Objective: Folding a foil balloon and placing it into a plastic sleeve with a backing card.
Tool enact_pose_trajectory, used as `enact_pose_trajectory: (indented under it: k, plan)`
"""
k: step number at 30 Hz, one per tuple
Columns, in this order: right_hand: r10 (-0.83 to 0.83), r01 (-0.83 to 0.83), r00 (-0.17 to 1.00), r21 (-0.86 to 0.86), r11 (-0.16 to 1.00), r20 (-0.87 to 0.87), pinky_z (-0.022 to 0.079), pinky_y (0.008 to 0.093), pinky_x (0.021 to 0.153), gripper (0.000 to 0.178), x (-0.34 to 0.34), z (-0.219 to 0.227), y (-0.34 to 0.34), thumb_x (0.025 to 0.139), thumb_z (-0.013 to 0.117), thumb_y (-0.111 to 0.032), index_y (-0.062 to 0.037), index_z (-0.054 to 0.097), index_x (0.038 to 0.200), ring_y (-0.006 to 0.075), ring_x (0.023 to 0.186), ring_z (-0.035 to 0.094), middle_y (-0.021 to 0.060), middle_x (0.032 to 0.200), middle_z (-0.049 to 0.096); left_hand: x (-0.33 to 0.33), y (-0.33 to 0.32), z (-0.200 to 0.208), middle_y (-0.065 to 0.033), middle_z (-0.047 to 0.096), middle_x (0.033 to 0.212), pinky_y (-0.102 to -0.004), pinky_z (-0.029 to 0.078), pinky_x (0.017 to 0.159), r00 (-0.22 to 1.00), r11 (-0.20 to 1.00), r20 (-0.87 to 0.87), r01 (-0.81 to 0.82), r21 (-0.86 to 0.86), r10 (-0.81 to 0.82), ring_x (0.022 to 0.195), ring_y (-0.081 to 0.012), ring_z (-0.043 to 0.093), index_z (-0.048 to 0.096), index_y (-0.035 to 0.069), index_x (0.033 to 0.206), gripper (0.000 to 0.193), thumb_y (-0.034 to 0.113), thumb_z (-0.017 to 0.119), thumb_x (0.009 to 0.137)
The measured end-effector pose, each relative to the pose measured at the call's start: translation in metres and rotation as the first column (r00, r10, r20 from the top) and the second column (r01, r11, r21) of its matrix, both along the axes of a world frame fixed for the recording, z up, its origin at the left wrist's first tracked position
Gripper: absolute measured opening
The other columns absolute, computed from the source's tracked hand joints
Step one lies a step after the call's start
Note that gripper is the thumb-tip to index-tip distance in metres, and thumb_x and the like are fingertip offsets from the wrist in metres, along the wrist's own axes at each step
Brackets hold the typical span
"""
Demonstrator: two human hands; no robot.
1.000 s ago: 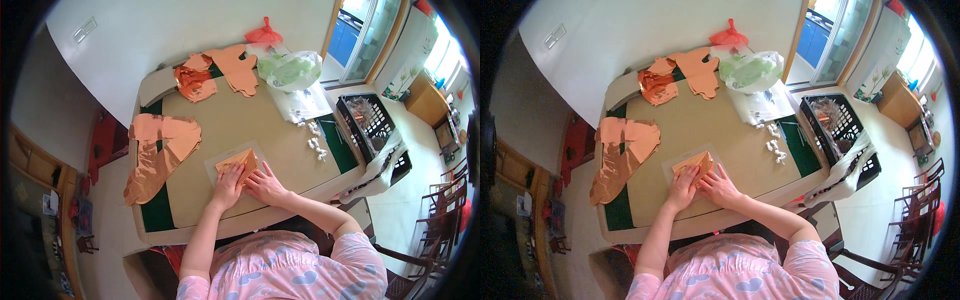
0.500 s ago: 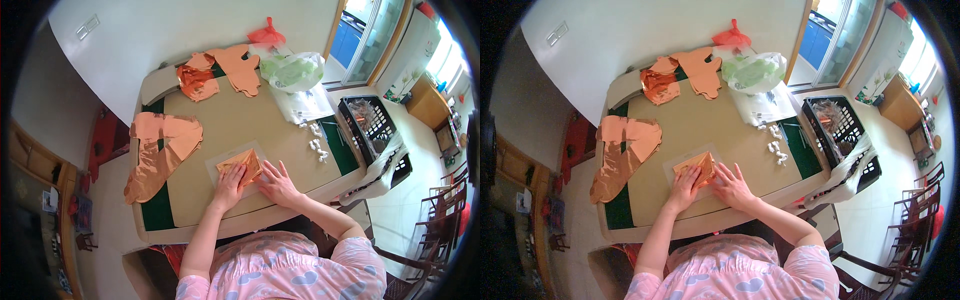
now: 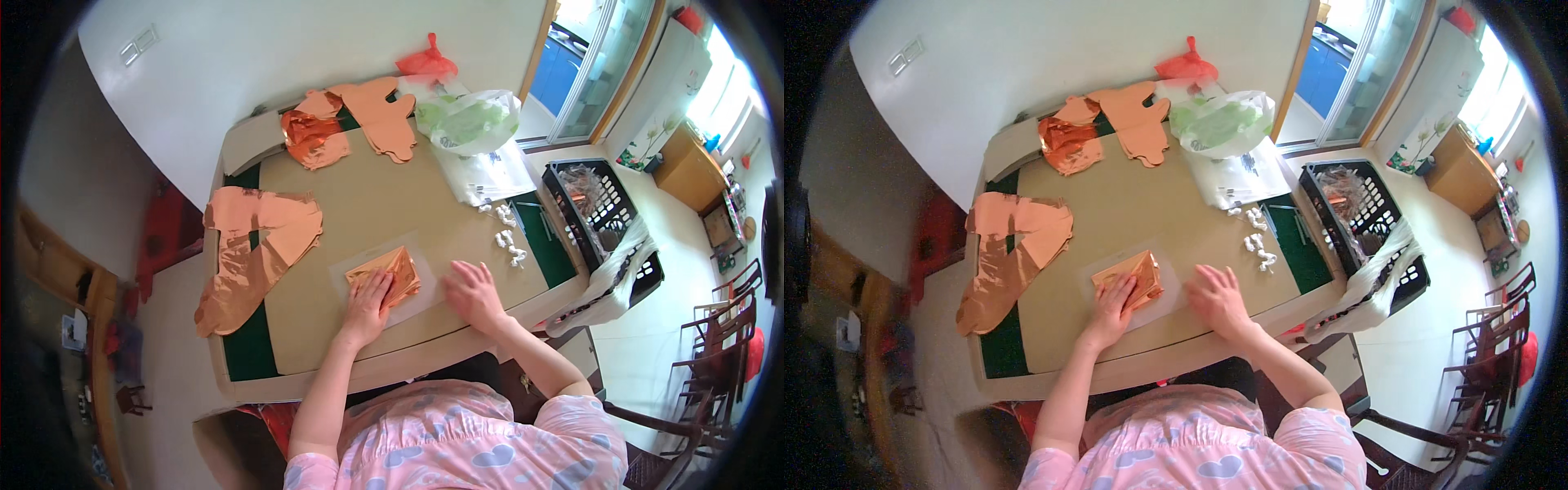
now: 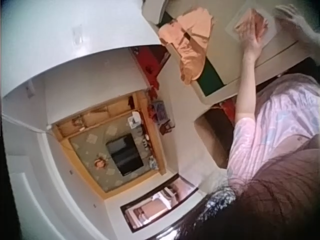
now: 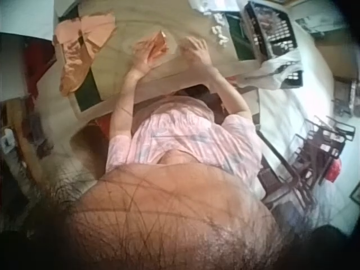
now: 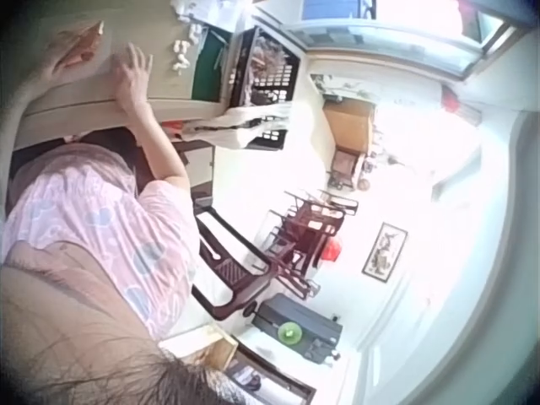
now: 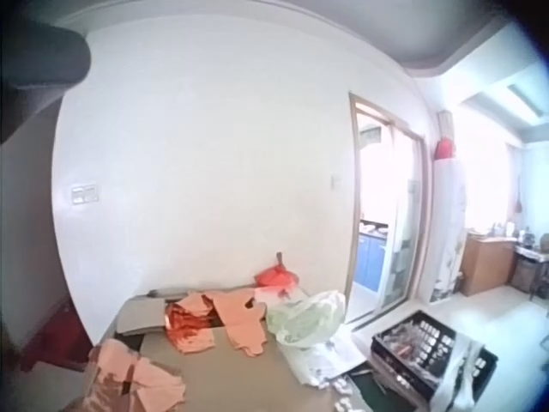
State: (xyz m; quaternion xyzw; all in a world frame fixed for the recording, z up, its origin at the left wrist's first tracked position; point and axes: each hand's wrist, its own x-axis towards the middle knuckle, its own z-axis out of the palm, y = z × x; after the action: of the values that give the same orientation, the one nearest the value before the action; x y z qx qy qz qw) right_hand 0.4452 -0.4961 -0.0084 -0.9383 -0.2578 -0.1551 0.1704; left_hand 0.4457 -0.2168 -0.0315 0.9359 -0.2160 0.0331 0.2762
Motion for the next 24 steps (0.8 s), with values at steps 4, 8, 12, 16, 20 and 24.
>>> enact_pose_trajectory:
  k: [4,8,12,16,20,24]
  plan:
    - [-0.388,0.359,0.920,0.275,0.892,0.058,0.043,0.0433,0.082,0.023,0.019,-0.012,-0.064,0.077,0.062,-0.004,-0.0106,0.064,0.099,0.0294,0.100,0.054,0.0095,0.103,0.058,0.001,-0.002,0.003,-0.0124,0.032,0.152,-0.0491,0.014,0.116,1.000,1.000,0.005,0.008,-0.001,-0.008,0.142,-0.0257,0.027,0.033,0.011,0.146,0.065,0.012,0.055,0.085]
    - [-0.540,0.504,0.831,0.234,0.832,0.131,0.044,0.0414,0.076,0.011,0.019,0.003,-0.086,0.079,0.062,-0.005,-0.0111,0.063,0.088,0.0276,0.088,0.055,0.0078,0.090,0.056,0.000,0.002,0.004,-0.0127,0.033,0.151,-0.0490,0.014,0.117,1.000,1.000,0.016,0.002,-0.014,-0.002,0.142,-0.0258,0.028,0.034,0.011,0.146,0.065,0.012,0.055,0.085]
    - [-0.492,0.461,0.852,0.191,0.867,0.178,0.045,0.0377,0.072,0.004,0.022,-0.005,-0.084,0.080,0.063,-0.008,-0.0102,0.064,0.083,0.0264,0.083,0.055,0.0080,0.086,0.056,0.001,-0.002,0.009,-0.0128,0.033,0.151,-0.0493,0.014,0.116,1.000,1.000,-0.005,0.012,-0.015,-0.012,0.142,-0.0262,0.028,0.033,0.011,0.146,0.065,0.011,0.055,0.084]
    - [-0.058,0.194,0.975,0.701,0.687,-0.213,0.046,0.0393,0.068,0.005,0.017,-0.022,-0.002,0.081,0.063,-0.010,-0.0084,0.061,0.085,0.0266,0.078,0.058,0.0097,0.083,0.059,0.002,-0.001,0.009,-0.0126,0.033,0.151,-0.0498,0.014,0.116,1.000,0.999,-0.022,0.012,-0.038,-0.012,0.142,-0.0264,0.028,0.033,0.011,0.146,0.065,0.011,0.056,0.085]
    - [0.078,-0.092,0.996,0.424,0.901,0.050,0.045,0.0383,0.077,0.010,0.004,0.004,0.084,0.080,0.065,-0.011,-0.0075,0.061,0.090,0.0270,0.086,0.058,0.0085,0.088,0.060,0.001,0.003,0.008,-0.0125,0.033,0.151,-0.0497,0.014,0.116,1.000,1.000,-0.031,0.003,-0.018,-0.004,0.142,-0.0261,0.028,0.033,0.012,0.146,0.065,0.012,0.056,0.085]
    - [0.104,-0.109,0.994,0.291,0.950,0.032,0.039,0.0446,0.096,0.016,0.001,-0.011,0.091,0.082,0.063,-0.013,-0.0092,0.063,0.098,0.0246,0.102,0.056,0.0050,0.098,0.061,0.004,-0.001,0.011,-0.0125,0.032,0.152,-0.0499,0.015,0.116,0.997,0.999,-0.077,0.014,-0.050,-0.018,0.142,-0.0262,0.027,0.033,0.013,0.147,0.065,0.016,0.056,0.087]
